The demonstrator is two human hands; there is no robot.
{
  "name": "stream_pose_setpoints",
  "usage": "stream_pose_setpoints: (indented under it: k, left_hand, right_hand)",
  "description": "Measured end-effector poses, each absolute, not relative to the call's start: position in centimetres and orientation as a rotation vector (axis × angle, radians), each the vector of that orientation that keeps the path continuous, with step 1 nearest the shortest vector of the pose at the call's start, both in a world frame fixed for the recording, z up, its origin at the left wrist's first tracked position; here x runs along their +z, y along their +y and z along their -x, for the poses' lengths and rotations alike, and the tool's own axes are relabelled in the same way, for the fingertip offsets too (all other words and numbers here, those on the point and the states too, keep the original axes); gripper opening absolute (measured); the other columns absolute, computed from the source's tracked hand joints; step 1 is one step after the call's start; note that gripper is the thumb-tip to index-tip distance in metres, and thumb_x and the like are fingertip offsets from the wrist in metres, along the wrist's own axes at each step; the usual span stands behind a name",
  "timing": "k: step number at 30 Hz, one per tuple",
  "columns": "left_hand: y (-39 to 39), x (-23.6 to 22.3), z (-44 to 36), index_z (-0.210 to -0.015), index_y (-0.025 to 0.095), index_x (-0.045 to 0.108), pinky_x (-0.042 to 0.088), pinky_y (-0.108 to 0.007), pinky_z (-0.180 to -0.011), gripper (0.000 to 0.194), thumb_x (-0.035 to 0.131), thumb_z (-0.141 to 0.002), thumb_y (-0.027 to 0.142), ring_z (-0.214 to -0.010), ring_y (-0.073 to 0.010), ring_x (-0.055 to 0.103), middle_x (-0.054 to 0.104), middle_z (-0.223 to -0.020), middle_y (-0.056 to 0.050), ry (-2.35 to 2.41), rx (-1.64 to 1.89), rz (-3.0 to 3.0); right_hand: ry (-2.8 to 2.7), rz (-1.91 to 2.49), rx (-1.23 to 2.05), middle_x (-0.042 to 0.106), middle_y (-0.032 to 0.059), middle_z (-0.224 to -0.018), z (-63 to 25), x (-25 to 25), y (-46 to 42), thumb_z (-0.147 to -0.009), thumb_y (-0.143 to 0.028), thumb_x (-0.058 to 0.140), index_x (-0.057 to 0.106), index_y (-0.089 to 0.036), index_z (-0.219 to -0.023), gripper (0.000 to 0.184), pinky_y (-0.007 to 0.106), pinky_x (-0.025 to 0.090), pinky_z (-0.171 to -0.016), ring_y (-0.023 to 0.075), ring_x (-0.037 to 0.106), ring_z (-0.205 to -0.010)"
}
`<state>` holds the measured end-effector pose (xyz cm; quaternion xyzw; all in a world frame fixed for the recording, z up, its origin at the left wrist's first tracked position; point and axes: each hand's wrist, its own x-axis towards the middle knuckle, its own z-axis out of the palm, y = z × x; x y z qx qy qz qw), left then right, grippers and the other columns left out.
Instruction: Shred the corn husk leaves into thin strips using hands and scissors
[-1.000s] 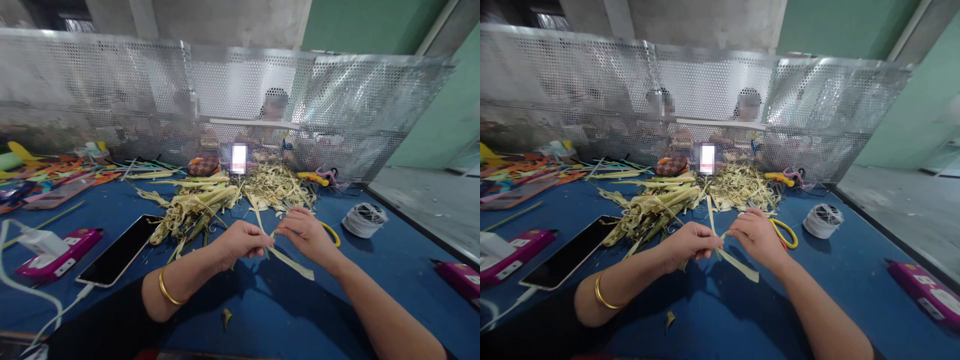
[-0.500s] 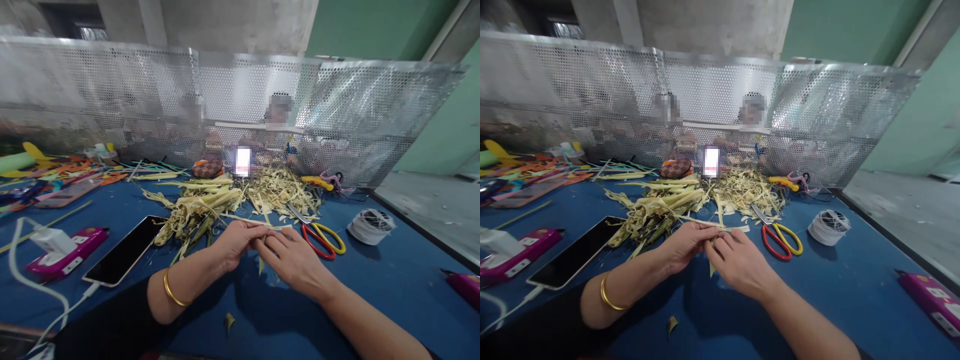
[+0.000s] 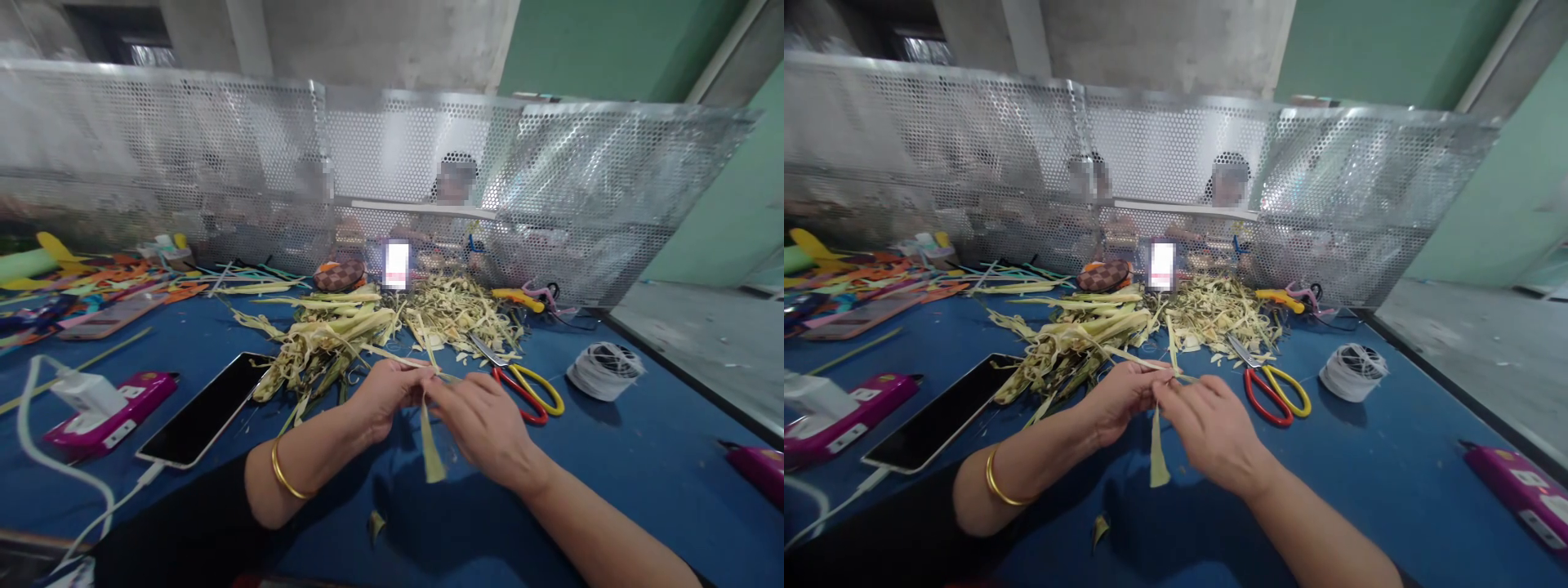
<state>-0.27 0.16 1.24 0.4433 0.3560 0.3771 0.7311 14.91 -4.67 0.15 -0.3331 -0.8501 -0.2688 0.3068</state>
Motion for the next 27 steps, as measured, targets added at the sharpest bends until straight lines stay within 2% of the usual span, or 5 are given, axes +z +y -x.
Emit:
stream_pose_setpoints:
  k: [4, 7, 11, 14, 27]
  left_hand:
    - [0.2, 1.9, 0.5, -0.073, 0.012, 0.064, 0.048, -0.026, -0.066, 0.029, 0.077, -0.059, 0.034, -0.06, -0.0112, 0.059, 0.064, -0.068, -0.003, 0.803, 0.8, -0.971]
    - [0.2, 1.7, 0.5, -0.072, 0.012, 0.062, 0.044, -0.022, -0.057, 0.029, 0.077, -0.06, 0.035, -0.054, -0.0089, 0.054, 0.06, -0.062, 0.0, 0.834, 0.808, -1.037]
    - [0.2, 1.2, 0.3, -0.071, 0.013, 0.058, 0.032, -0.018, -0.043, 0.026, 0.075, -0.062, 0.031, -0.045, -0.0053, 0.045, 0.054, -0.055, 0.004, 0.925, 0.822, -1.18]
    - [0.3, 1.1, 0.2, -0.072, 0.014, 0.057, 0.027, -0.017, -0.039, 0.023, 0.07, -0.067, 0.032, -0.041, -0.0045, 0.042, 0.056, -0.055, 0.003, 0.962, 0.811, -1.272]
    - [0.9, 0.4, 0.1, -0.069, 0.014, 0.062, 0.031, -0.019, -0.04, 0.016, 0.065, -0.067, 0.03, -0.037, -0.0053, 0.04, 0.056, -0.05, 0.004, 0.976, 0.945, -1.464]
  right_hand:
    - [-2.027, 1.295, -0.55, 0.067, 0.012, -0.091, -15.8, 0.1, -4.0, -0.093, -0.032, 0.045, 0.057, -0.016, -0.102, 0.022, 0.037, 0.041, -0.076, 0.0251, 0.061, -0.085]
    - [-2.175, 1.406, -0.256, 0.064, 0.0031, -0.071, -15.9, -0.2, -3.7, -0.094, -0.03, 0.043, 0.056, -0.021, -0.082, 0.02, 0.032, 0.041, -0.069, 0.0195, 0.059, -0.068]
    - [-2.155, 1.453, -0.09, 0.06, 0.0043, -0.075, -15.5, -0.9, -3.6, -0.093, -0.031, 0.042, 0.051, -0.021, -0.073, 0.024, 0.027, 0.038, -0.059, 0.0178, 0.056, -0.065]
    - [-2.115, 1.503, 0.095, 0.056, 0.0003, -0.062, -15.2, -1.0, -3.8, -0.094, -0.029, 0.036, 0.047, -0.022, -0.067, 0.029, 0.025, 0.034, -0.054, 0.0157, 0.053, -0.057]
    - [-2.062, 1.316, -0.074, 0.046, -0.0017, -0.054, -13.8, -0.6, -5.6, -0.09, -0.02, 0.037, 0.037, -0.022, -0.061, 0.03, 0.024, 0.031, -0.056, 0.0139, 0.043, -0.053]
